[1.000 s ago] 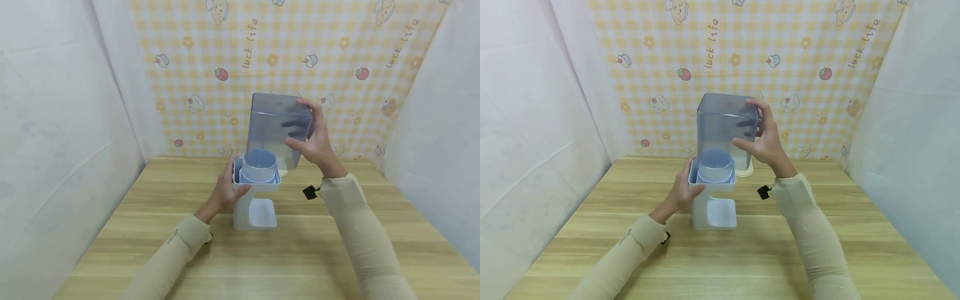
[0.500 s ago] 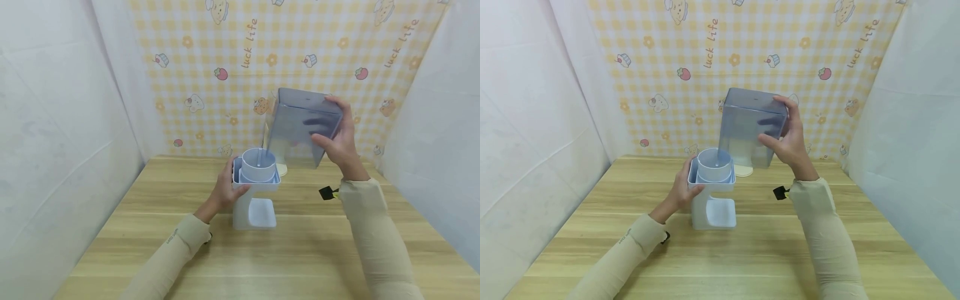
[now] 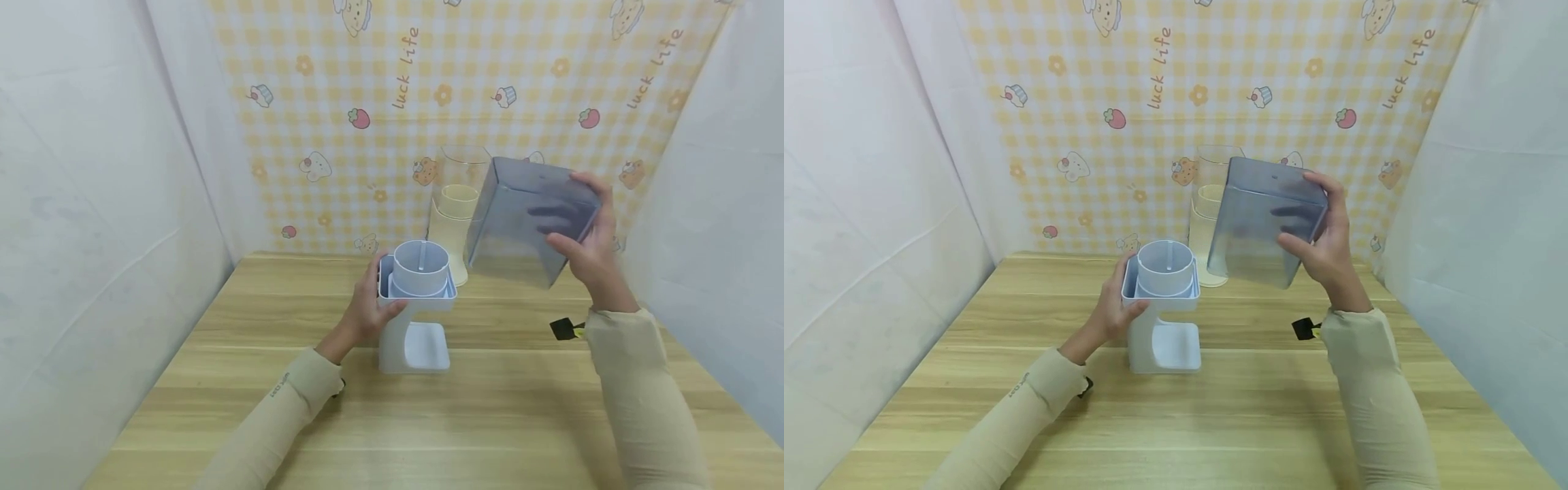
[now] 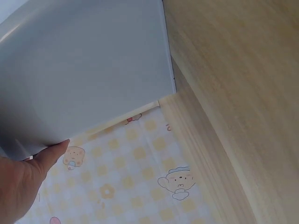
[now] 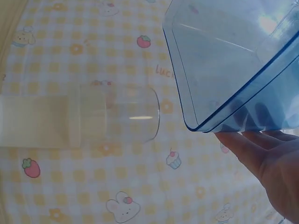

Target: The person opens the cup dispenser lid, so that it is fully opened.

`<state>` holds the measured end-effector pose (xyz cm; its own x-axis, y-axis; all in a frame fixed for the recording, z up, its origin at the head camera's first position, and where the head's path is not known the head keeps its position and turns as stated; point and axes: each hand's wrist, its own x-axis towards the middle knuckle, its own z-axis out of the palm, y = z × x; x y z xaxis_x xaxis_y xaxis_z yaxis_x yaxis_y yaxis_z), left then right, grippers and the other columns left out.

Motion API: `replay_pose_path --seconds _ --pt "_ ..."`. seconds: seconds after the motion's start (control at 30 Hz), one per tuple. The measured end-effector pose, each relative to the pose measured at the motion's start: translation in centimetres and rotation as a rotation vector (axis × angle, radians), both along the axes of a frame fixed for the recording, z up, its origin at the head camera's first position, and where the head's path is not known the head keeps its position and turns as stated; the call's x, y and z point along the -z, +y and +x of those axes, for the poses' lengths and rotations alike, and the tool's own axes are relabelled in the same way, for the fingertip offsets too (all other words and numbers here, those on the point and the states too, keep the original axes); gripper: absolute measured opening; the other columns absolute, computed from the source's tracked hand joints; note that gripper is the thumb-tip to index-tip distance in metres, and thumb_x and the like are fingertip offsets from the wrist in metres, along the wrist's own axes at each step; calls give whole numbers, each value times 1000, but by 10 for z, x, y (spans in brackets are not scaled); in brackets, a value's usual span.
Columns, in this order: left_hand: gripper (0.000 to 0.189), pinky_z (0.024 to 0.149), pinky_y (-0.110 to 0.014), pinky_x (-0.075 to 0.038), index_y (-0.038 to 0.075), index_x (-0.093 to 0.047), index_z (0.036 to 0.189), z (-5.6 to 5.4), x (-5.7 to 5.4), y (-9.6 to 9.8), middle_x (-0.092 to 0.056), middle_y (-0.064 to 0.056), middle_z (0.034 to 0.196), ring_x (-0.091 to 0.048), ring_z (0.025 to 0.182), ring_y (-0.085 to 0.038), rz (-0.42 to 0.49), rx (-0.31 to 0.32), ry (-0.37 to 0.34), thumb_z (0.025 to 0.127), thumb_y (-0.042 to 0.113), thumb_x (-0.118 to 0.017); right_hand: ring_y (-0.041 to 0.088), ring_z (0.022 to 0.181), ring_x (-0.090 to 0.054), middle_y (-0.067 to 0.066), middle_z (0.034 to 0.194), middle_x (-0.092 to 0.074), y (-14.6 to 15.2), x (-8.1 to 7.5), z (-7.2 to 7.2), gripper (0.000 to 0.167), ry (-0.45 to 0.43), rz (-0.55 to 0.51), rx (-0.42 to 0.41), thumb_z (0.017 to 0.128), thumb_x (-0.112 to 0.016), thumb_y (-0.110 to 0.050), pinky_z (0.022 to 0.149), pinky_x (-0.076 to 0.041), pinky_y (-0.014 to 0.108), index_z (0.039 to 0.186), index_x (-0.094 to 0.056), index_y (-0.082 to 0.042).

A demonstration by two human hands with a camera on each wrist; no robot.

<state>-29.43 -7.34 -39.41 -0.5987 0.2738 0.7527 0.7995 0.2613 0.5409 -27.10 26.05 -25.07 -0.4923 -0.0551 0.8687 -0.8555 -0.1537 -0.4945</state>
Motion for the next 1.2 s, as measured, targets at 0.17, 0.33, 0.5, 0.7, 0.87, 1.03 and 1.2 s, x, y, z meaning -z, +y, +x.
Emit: replay_pose_path --seconds 0.17,0.33,0.5,0.7,0.87,1.03,1.2 --pt "99 86 -43 -54 0 -34 142 0 0 0 -58 -14 122 -59 105 -26 -1 -9 10 83 78 -48 24 114 -53 16 131 -48 11 10 3 80 -9 57 51 68 -89 -11 87 -51 25 134 -45 -1" --pt "97 85 -43 -55 0 -34 143 -1 2 1 -58 -15 122 -59 104 -27 -3 -4 8 84 77 -48 22 114 -51 13 130 -47 18 21 5 78 -69 92 52 69 -85 -2 88 -49 23 135 -44 -3" --pt "98 86 -43 -54 0 -32 144 -1 3 0 -58 -15 123 -59 105 -27 -4 -2 7 85 76 -47 20 125 -42 5 133 -47 25 30 4 78 -51 186 167 69 -89 -15 106 -31 23 133 -47 -1" --pt "98 87 -43 -54 1 -31 145 -1 2 1 -57 -15 123 -59 106 -27 -9 -1 7 85 77 -47 19 129 -35 -1 133 -47 30 42 3 82 -41 269 238 70 -90 -28 109 -23 26 132 -47 4" --pt "99 87 -42 -54 1 -32 144 -1 1 2 -58 -14 122 -59 105 -26 -11 -6 5 84 79 -46 16 123 -43 2 135 -44 31 55 4 76 -93 296 197 69 -83 2 100 -38 17 133 -43 8" --pt "100 87 -44 -54 -1 -32 144 0 1 2 -58 -16 122 -59 105 -28 -11 -6 10 84 78 -46 8 110 -57 2 133 -43 32 68 3 81 -187 344 182 60 -69 29 80 -52 14 133 -39 9" --pt "103 86 -48 -54 -3 -30 145 3 2 1 -57 -18 124 -59 106 -29 -23 -26 -3 84 79 -45 5 112 -56 3 136 -40 32 82 1 84 -234 436 182 62 -72 29 82 -52 14 135 -37 8"
